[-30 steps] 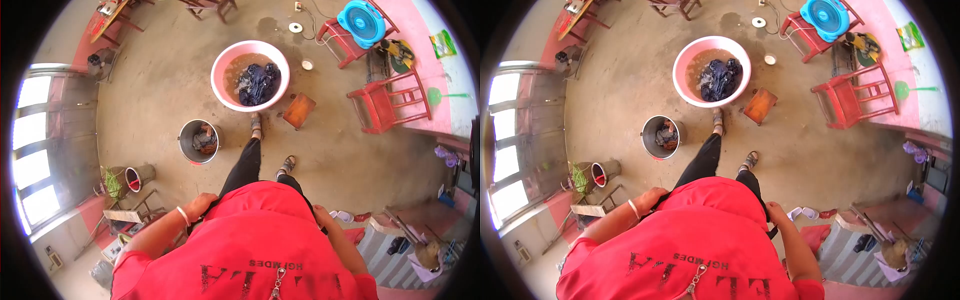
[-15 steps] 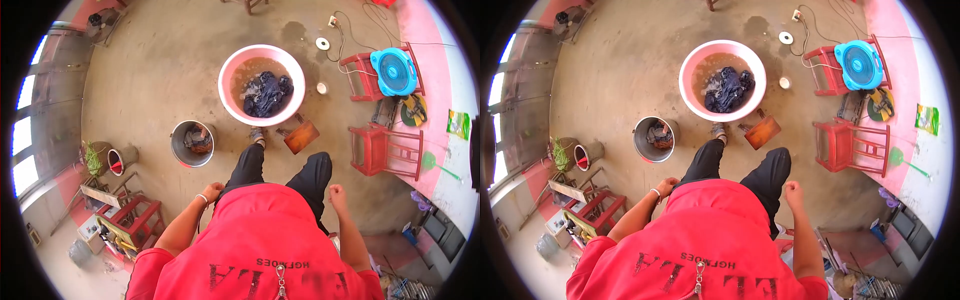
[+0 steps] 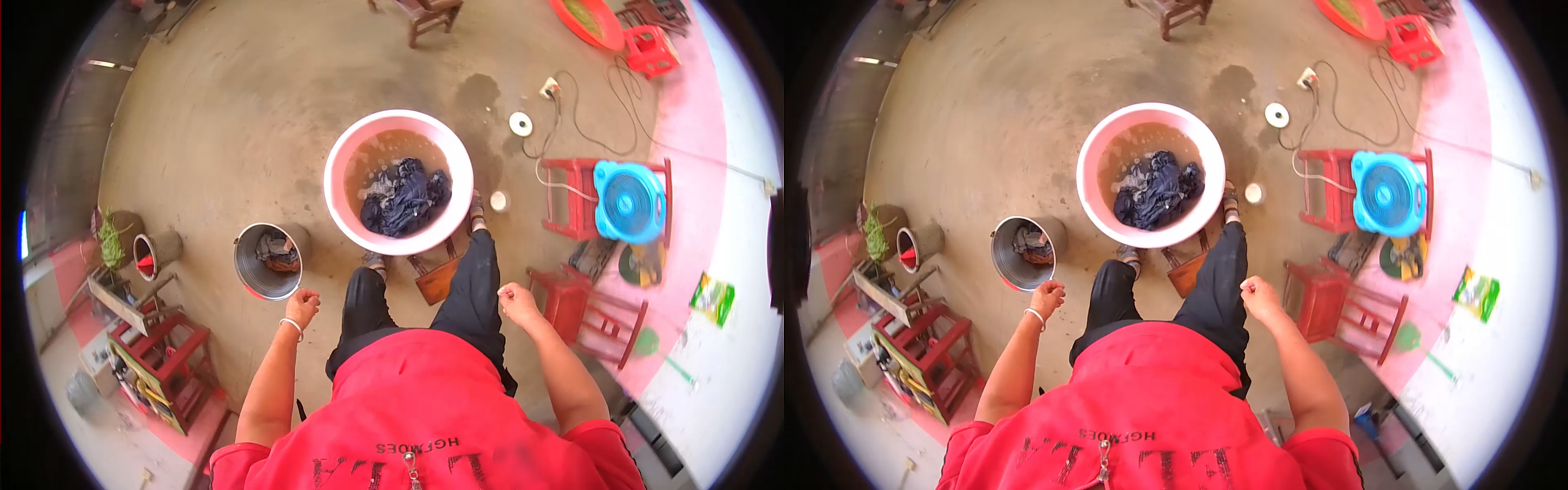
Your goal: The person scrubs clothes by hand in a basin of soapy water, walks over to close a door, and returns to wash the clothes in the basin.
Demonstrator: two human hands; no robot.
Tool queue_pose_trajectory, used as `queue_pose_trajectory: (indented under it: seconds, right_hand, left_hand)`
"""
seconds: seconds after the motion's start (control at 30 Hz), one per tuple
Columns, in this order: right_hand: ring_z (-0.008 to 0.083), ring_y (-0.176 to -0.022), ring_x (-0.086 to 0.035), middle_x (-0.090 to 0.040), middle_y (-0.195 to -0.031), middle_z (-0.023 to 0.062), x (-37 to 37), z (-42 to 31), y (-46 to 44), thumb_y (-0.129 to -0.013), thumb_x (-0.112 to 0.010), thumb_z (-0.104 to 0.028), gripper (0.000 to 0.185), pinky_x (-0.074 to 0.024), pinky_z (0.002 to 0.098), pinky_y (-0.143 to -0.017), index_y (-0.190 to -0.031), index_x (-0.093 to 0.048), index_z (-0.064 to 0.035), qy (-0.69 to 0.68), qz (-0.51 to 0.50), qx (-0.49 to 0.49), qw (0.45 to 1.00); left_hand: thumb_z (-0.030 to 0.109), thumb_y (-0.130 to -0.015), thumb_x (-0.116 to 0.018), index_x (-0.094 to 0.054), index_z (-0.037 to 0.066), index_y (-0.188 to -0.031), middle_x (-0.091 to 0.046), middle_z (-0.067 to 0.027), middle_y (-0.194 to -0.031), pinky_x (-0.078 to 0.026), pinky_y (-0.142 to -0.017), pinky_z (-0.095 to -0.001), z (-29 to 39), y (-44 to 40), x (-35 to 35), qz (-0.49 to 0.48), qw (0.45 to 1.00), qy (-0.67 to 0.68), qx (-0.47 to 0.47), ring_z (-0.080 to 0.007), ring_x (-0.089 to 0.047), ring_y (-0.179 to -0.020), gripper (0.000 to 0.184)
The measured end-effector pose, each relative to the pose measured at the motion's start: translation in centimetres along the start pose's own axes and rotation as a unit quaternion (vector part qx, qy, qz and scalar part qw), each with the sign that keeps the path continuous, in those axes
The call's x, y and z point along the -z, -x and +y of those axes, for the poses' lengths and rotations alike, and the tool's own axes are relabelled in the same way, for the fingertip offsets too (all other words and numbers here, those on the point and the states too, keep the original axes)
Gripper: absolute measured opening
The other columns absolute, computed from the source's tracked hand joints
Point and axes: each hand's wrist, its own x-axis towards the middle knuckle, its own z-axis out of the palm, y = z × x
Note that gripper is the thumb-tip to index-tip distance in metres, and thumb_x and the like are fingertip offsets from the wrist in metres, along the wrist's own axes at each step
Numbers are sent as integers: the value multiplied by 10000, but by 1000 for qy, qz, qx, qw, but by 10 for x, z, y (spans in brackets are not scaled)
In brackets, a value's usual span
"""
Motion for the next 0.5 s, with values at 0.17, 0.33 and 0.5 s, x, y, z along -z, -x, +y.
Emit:
queue_pose_trajectory:
  seconds: [0.17,0.33,0.5]
  right_hand:
    - [224,-784,-675,-691,-839,118,48,-33,-147,-834,-603,-93,137,-530,339,-734,-958,-643,-52,6,-95,49,994]
    - [121,-590,-584,-626,-734,45,44,-53,-301,-881,-547,-77,109,-491,286,-543,-948,-621,-34,9,-68,161,985]
    - [304,-800,-668,-684,-833,151,-22,-80,-401,-838,-589,-139,139,-519,394,-735,-931,-662,-66,88,-82,179,976]
  left_hand:
    - [145,-834,-610,-657,45,-939,-695,-142,-874,-525,-755,-351,66,-12,-77,126,979,-128,-99,-255,-676,-809,152]
    - [155,-808,-633,-664,64,-956,-687,-133,-868,-527,-755,-360,154,-87,-176,88,965,-216,-117,-258,-673,-804,176]
    - [161,-817,-624,-653,44,-930,-682,-148,-844,-526,-751,-386,149,-234,-259,35,957,-233,-169,-292,-668,-801,166]
